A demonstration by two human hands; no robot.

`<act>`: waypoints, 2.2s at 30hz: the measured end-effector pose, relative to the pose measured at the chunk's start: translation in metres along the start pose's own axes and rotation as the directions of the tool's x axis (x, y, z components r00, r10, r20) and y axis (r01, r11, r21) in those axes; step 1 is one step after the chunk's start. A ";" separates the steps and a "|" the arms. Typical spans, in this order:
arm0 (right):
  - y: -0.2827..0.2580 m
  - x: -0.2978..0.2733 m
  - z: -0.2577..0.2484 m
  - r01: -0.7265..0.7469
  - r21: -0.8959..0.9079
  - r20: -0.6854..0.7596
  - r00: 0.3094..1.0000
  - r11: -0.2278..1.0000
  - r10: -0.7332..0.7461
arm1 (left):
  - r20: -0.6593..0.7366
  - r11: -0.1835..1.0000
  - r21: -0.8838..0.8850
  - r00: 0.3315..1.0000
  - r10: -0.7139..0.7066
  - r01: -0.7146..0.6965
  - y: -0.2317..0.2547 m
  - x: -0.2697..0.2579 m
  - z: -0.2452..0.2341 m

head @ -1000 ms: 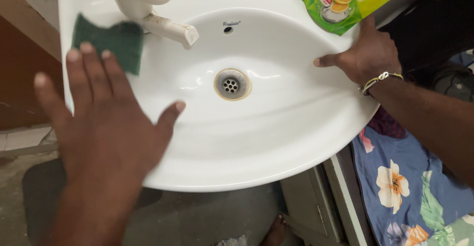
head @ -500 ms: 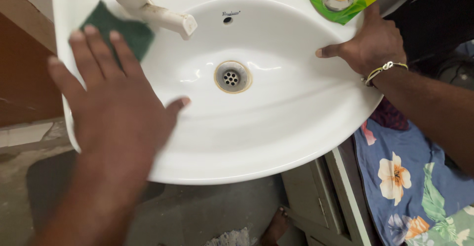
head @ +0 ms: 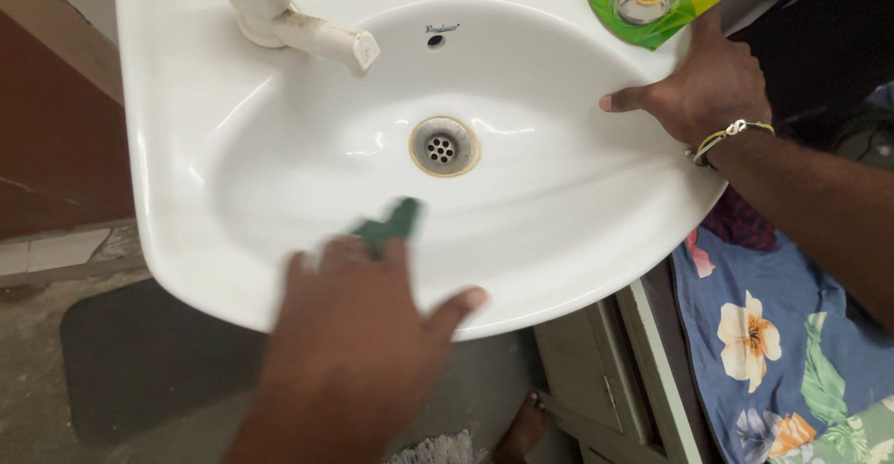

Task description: The person cleans a white ceramic sink bowl using a green scouring pad, wiping the interior surfaces and around the faucet.

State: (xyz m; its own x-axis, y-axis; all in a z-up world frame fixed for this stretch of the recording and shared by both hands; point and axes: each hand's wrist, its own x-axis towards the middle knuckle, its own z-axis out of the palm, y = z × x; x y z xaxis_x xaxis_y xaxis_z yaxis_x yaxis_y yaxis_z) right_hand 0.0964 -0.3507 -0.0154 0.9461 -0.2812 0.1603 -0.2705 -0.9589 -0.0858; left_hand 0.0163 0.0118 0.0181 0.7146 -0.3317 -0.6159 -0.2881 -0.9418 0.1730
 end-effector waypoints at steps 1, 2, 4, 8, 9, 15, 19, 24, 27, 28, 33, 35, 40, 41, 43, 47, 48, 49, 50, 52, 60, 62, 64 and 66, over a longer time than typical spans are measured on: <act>0.000 0.000 -0.001 -0.015 -0.006 0.009 1.000 1.000 0.015 | -0.005 0.994 -0.083 0.997 0.075 -0.075 0.009 0.002 0.000; -0.001 0.000 -0.001 -0.030 -0.013 0.018 0.999 0.999 0.030 | -0.017 0.975 -0.165 0.989 0.149 -0.150 0.017 0.004 0.001; -0.002 -0.001 -0.001 -0.036 -0.023 0.025 0.999 0.999 0.037 | 0.023 0.958 -0.219 0.981 0.193 -0.184 0.030 0.012 -0.001; -0.005 0.001 -0.003 -0.073 -0.032 0.027 0.997 0.997 0.074 | 0.113 0.919 -0.361 0.970 0.214 -0.161 0.053 0.042 -0.010; -0.006 0.002 -0.004 -0.098 -0.033 0.036 0.994 0.995 0.099 | 0.116 0.921 -0.349 0.968 0.224 -0.171 0.059 0.050 -0.010; -0.003 0.001 -0.004 -0.084 -0.009 0.041 0.996 0.996 0.084 | 0.163 0.933 -0.307 0.955 0.247 -0.188 0.073 0.089 0.002; -0.004 0.002 -0.004 -0.054 -0.011 0.017 0.998 0.998 0.054 | 0.139 0.940 -0.289 0.963 0.231 -0.184 0.069 0.108 0.010; -0.010 0.001 -0.007 -0.122 -0.005 0.055 0.991 0.993 0.122 | 0.025 0.972 -0.131 0.980 0.198 -0.193 0.067 0.132 0.014; -0.010 0.003 -0.008 -0.126 -0.027 0.063 0.990 0.992 0.128 | -0.033 0.981 -0.053 0.982 0.187 -0.189 0.070 0.144 0.016; -0.010 0.002 -0.008 -0.123 -0.027 0.052 0.991 0.992 0.125 | -0.047 0.982 -0.033 0.982 0.183 -0.185 0.072 0.147 0.016; -0.011 0.002 -0.010 -0.122 -0.014 0.074 0.990 0.992 0.123 | -0.050 0.986 -0.019 0.985 0.167 -0.168 0.073 0.148 0.017; -0.013 0.002 -0.009 -0.114 -0.019 0.065 0.991 0.993 0.115 | -0.056 0.986 -0.009 0.984 0.167 -0.167 0.073 0.145 0.013; -0.015 0.001 -0.009 -0.115 -0.020 0.068 0.991 0.993 0.116 | -0.068 0.994 -0.019 0.992 0.102 -0.104 0.065 0.118 0.007; -0.015 0.001 -0.009 -0.103 -0.032 0.058 0.993 0.994 0.105 | -0.072 0.996 -0.036 0.994 0.076 -0.079 0.061 0.109 0.005; -0.014 0.000 -0.009 -0.089 -0.043 0.047 0.995 0.995 0.091 | -0.008 0.999 -0.039 1.000 0.015 -0.016 0.043 0.088 0.001; -0.012 -0.002 -0.008 -0.078 -0.041 0.040 0.996 0.996 0.079 | -0.106 0.991 0.052 0.987 -0.119 0.125 -0.012 0.044 0.003; -0.012 -0.002 -0.008 -0.075 -0.040 0.040 0.996 0.996 0.076 | -0.157 0.983 0.102 0.978 -0.136 0.154 -0.029 0.033 0.007; -0.011 -0.002 -0.007 -0.065 -0.022 0.036 0.997 0.998 0.065 | -0.361 0.994 0.021 0.928 -0.096 0.111 -0.047 0.023 0.011; -0.010 -0.002 -0.007 -0.055 -0.005 0.031 0.998 0.998 0.055 | -0.464 0.992 0.018 0.880 -0.103 0.125 -0.055 0.018 0.020; -0.010 -0.004 -0.007 -0.048 0.010 0.024 0.999 0.999 0.048 | -0.578 0.973 0.075 0.804 -0.137 0.220 -0.067 0.009 0.039; -0.006 -0.001 -0.006 -0.068 -0.012 0.033 0.997 0.998 0.068 | -0.795 0.975 -0.118 0.570 -0.208 0.191 -0.073 0.033 0.054; -0.007 -0.001 -0.005 -0.065 0.011 0.036 0.997 0.998 0.065 | -0.801 0.968 -0.047 0.570 -0.183 0.245 -0.079 0.038 0.041; -0.006 -0.001 -0.006 -0.065 0.009 0.030 0.997 0.998 0.064 | -0.749 0.977 -0.156 0.628 -0.213 0.146 -0.091 0.043 0.018; -0.006 0.000 -0.007 -0.068 -0.023 0.020 0.997 0.997 0.068 | -0.738 0.978 -0.198 0.648 -0.191 0.063 -0.101 0.049 -0.004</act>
State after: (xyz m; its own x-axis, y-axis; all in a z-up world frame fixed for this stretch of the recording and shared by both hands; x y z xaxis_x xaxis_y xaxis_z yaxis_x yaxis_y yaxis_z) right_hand 0.0967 -0.3455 -0.0076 0.9290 -0.3451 0.1340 -0.3380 -0.9383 -0.0736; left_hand 0.0833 0.0905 -0.0262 0.9880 -0.0746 0.1349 -0.1106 -0.9527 0.2832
